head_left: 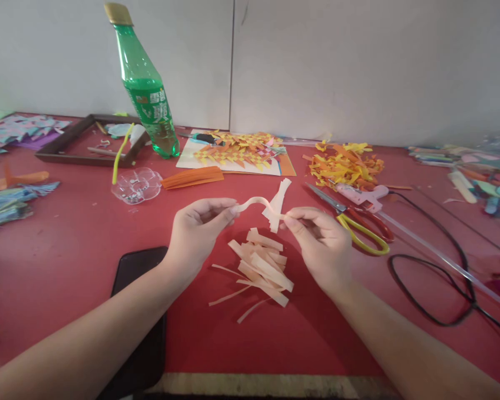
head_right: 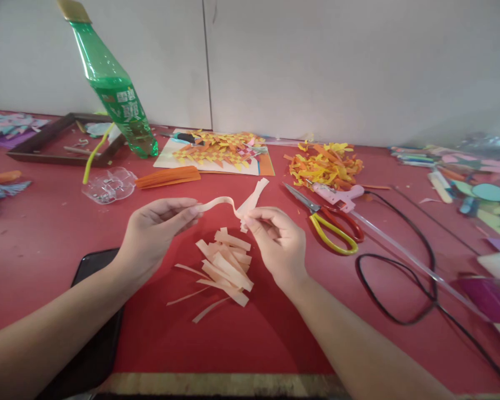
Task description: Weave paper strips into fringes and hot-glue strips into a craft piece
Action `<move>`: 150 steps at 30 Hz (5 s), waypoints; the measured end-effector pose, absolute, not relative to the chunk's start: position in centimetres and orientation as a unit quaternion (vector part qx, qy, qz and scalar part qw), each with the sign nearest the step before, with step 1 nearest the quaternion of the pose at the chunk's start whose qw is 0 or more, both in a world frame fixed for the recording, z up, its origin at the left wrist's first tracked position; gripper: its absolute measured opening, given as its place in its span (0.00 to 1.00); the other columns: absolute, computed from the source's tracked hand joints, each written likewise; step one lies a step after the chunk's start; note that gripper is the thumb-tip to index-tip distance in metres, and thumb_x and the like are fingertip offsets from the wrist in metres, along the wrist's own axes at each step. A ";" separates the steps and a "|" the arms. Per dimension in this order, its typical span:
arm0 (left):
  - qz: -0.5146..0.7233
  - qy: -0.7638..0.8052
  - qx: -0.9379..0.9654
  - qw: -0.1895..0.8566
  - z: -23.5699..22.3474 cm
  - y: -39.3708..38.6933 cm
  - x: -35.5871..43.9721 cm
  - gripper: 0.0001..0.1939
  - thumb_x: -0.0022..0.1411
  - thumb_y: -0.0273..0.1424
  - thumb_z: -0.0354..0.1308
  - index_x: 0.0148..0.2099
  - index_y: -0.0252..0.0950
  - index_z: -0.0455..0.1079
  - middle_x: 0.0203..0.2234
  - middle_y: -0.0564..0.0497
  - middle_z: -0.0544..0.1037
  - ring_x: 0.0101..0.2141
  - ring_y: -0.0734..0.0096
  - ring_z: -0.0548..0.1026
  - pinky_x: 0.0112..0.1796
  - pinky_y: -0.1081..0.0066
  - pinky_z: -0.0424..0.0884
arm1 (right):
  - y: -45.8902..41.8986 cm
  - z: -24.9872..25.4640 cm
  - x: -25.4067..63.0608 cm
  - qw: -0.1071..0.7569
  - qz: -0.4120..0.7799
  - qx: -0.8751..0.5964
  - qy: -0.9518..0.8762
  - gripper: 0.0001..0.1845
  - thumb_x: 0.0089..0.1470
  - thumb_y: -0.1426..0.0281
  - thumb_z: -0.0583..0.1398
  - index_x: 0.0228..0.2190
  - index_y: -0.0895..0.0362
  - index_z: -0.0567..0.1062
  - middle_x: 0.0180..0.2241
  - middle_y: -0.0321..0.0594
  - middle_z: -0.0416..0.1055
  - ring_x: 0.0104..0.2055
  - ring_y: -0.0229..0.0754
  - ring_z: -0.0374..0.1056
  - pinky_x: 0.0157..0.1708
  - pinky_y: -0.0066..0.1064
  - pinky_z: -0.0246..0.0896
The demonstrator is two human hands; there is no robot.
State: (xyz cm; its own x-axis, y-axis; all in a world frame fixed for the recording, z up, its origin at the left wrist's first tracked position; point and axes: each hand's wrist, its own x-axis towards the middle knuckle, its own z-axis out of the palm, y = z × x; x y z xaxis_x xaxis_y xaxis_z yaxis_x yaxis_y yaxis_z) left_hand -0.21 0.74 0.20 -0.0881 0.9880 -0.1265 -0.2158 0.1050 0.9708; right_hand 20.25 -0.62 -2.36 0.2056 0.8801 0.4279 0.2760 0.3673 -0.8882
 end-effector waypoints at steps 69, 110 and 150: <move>0.389 0.401 0.432 0.708 0.1 0.0 0.2 0.11 0.48 0.29 0.74 0.37 0.36 0.82 0.36 0.48 0.86 0.38 0.66 0.83 0.46 0.68 0.77 | -1.3 -0.9 20.0 0.479 0.017 -0.309 -0.821 0.18 0.55 0.79 0.64 0.45 0.50 0.79 0.38 0.40 0.80 0.42 0.44 0.77 0.42 0.39 0.78; 0.493 0.428 0.620 0.435 -0.3 -0.4 -0.3 0.07 0.61 0.27 0.64 0.40 0.41 0.82 0.34 0.54 0.86 0.33 0.74 0.82 0.37 0.79 0.77 | -1.4 -2.3 21.3 0.544 0.194 -0.344 -0.740 0.21 0.51 0.81 0.65 0.45 0.49 0.73 0.44 0.42 0.74 0.46 0.46 0.72 0.46 0.44 0.72; 0.512 0.473 0.543 0.469 -0.1 0.0 -0.4 0.06 0.56 0.32 0.69 0.38 0.39 0.82 0.37 0.49 0.85 0.39 0.64 0.82 0.44 0.67 0.79 | -1.4 -1.7 20.6 0.525 0.338 -0.482 -0.615 0.06 0.52 0.66 0.68 0.28 0.54 0.77 0.27 0.37 0.79 0.26 0.38 0.76 0.26 0.27 0.73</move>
State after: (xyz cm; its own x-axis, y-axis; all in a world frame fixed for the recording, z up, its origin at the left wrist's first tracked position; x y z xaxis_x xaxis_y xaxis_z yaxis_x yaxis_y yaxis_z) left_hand -0.44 0.00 -0.07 0.0297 0.9932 0.1124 0.0336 -0.1134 0.9930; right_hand 20.61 -1.45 -1.70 0.0161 0.9470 0.3209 0.2376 0.3081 -0.9212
